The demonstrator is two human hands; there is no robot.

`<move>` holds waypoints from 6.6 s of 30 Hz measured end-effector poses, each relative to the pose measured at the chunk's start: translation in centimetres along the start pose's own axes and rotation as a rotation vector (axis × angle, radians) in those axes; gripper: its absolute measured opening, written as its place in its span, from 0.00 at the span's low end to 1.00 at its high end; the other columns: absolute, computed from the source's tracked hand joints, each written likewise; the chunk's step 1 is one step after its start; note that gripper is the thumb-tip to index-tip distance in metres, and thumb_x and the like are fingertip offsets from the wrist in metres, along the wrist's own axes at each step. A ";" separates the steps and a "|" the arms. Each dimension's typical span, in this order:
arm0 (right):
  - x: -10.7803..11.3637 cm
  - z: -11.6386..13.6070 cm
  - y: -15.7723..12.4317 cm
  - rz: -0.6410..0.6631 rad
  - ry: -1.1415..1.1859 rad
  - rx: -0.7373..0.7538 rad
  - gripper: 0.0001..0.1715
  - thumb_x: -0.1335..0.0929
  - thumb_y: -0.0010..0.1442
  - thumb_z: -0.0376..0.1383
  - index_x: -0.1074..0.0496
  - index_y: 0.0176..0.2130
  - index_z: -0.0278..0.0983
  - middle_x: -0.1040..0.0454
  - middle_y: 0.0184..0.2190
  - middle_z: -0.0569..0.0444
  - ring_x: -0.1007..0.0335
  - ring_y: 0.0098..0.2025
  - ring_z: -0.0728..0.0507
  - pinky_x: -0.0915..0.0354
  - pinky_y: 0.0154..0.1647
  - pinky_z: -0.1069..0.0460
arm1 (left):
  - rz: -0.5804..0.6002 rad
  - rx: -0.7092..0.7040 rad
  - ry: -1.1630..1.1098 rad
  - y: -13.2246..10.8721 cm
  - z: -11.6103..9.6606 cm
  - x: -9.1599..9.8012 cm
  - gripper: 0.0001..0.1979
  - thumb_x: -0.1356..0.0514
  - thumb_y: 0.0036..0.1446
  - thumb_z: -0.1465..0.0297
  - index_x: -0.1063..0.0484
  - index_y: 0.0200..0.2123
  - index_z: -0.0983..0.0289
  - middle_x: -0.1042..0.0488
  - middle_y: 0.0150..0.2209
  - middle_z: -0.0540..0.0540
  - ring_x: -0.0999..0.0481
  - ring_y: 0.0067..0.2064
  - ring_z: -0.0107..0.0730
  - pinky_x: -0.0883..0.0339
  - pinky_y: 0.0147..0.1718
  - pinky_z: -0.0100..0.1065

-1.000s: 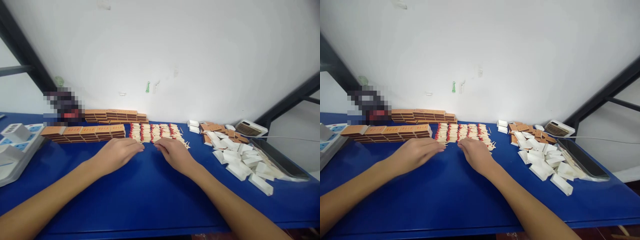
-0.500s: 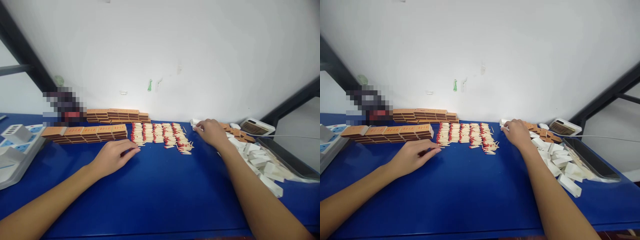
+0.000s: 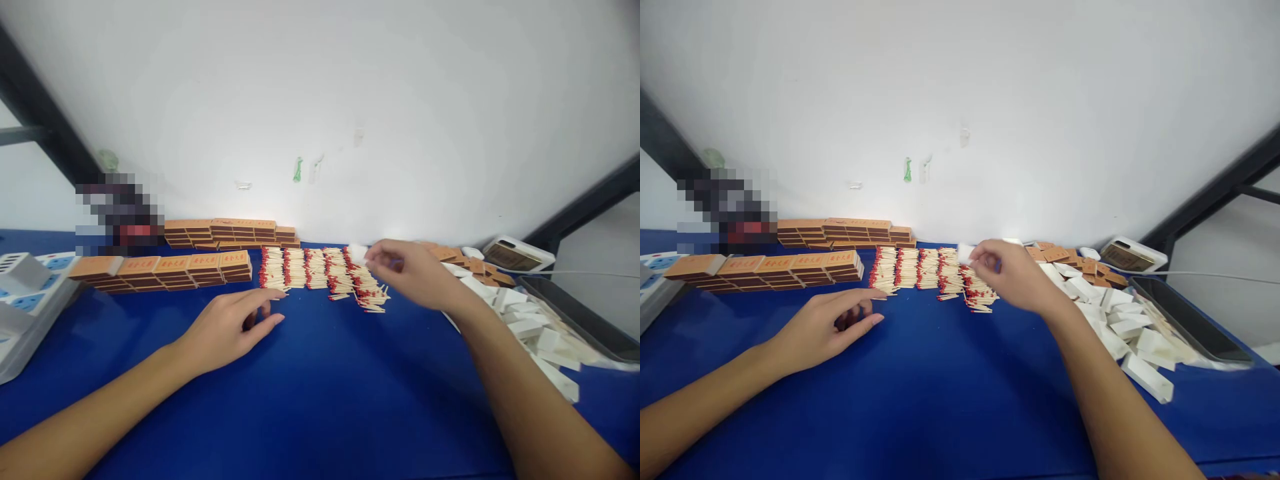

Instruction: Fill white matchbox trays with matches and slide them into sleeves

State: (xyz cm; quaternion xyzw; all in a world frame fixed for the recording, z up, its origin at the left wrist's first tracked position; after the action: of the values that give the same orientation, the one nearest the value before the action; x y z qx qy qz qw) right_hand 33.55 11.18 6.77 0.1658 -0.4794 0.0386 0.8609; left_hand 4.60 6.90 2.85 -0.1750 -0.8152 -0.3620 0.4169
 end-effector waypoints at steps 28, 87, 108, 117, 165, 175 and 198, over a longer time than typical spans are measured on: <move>-8.7 7.5 0.4 0.096 0.119 0.250 0.03 0.25 0.66 0.32 0.22 0.41 0.39 0.23 0.37 0.52 0.28 0.40 0.43 0.34 0.42 0.48 | 0.260 -0.067 -0.052 -0.5 -2.0 -2.2 0.20 0.29 0.60 0.49 0.21 0.40 0.60 0.27 0.34 0.50 0.27 0.35 0.33 0.39 0.32 0.35; -7.7 8.5 -2.2 0.222 -0.062 0.217 0.07 0.34 0.74 0.36 0.29 0.40 0.40 0.24 0.40 0.50 0.28 0.40 0.41 0.36 0.40 0.47 | 0.239 0.012 0.167 -0.2 -0.9 -1.6 0.19 0.33 0.66 0.49 0.20 0.42 0.60 0.22 0.31 0.49 0.25 0.29 0.32 0.43 0.28 0.33; -9.7 12.4 -3.8 0.171 -0.505 0.430 0.06 0.31 0.74 0.32 0.26 0.41 0.33 0.23 0.41 0.47 0.26 0.36 0.44 0.38 0.33 0.49 | 0.216 0.032 0.168 -0.2 -0.7 -1.6 0.19 0.33 0.66 0.50 0.21 0.40 0.61 0.26 0.28 0.48 0.29 0.27 0.31 0.47 0.28 0.33; -10.3 12.8 -4.2 0.317 -0.316 0.360 0.04 0.32 0.75 0.32 0.26 0.43 0.35 0.22 0.44 0.48 0.25 0.36 0.44 0.36 0.34 0.50 | 0.200 -0.033 0.160 -0.4 -1.3 -1.9 0.19 0.34 0.66 0.50 0.21 0.42 0.61 0.24 0.29 0.49 0.27 0.28 0.32 0.45 0.28 0.33; -9.4 11.1 -3.3 0.259 -0.041 0.253 0.05 0.32 0.73 0.32 0.25 0.42 0.37 0.23 0.39 0.52 0.29 0.36 0.45 0.40 0.36 0.51 | 0.187 -0.110 0.133 -0.6 -2.1 -1.6 0.24 0.37 0.67 0.45 0.20 0.45 0.61 0.22 0.30 0.48 0.26 0.28 0.30 0.41 0.28 0.33; -10.2 8.4 -1.9 0.224 -0.154 0.128 0.05 0.30 0.72 0.33 0.24 0.39 0.36 0.23 0.36 0.52 0.29 0.36 0.44 0.40 0.37 0.51 | 0.235 -0.096 0.122 -0.6 -2.1 -2.0 0.25 0.38 0.68 0.44 0.19 0.44 0.61 0.21 0.32 0.50 0.24 0.30 0.31 0.40 0.29 0.32; -9.9 10.7 -4.5 0.414 -0.088 0.216 0.08 0.36 0.78 0.35 0.30 0.43 0.38 0.23 0.43 0.51 0.27 0.38 0.43 0.36 0.37 0.49 | 0.212 -0.082 0.137 -0.5 -2.0 -1.9 0.22 0.34 0.66 0.48 0.19 0.44 0.61 0.22 0.30 0.49 0.25 0.29 0.31 0.42 0.29 0.33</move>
State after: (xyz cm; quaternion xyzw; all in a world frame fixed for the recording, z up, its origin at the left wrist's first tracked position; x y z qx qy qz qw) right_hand 20.52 4.43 2.55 0.1567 -0.5331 0.2581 0.7903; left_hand 6.55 5.14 1.90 -0.2518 -0.7462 -0.3601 0.5002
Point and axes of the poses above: each hand's wrist, its own y-axis towards the middle knuckle, its own x-axis out of the back of the hand, z = x × y, the point moved 9 cm from there along y, towards the middle knuckle
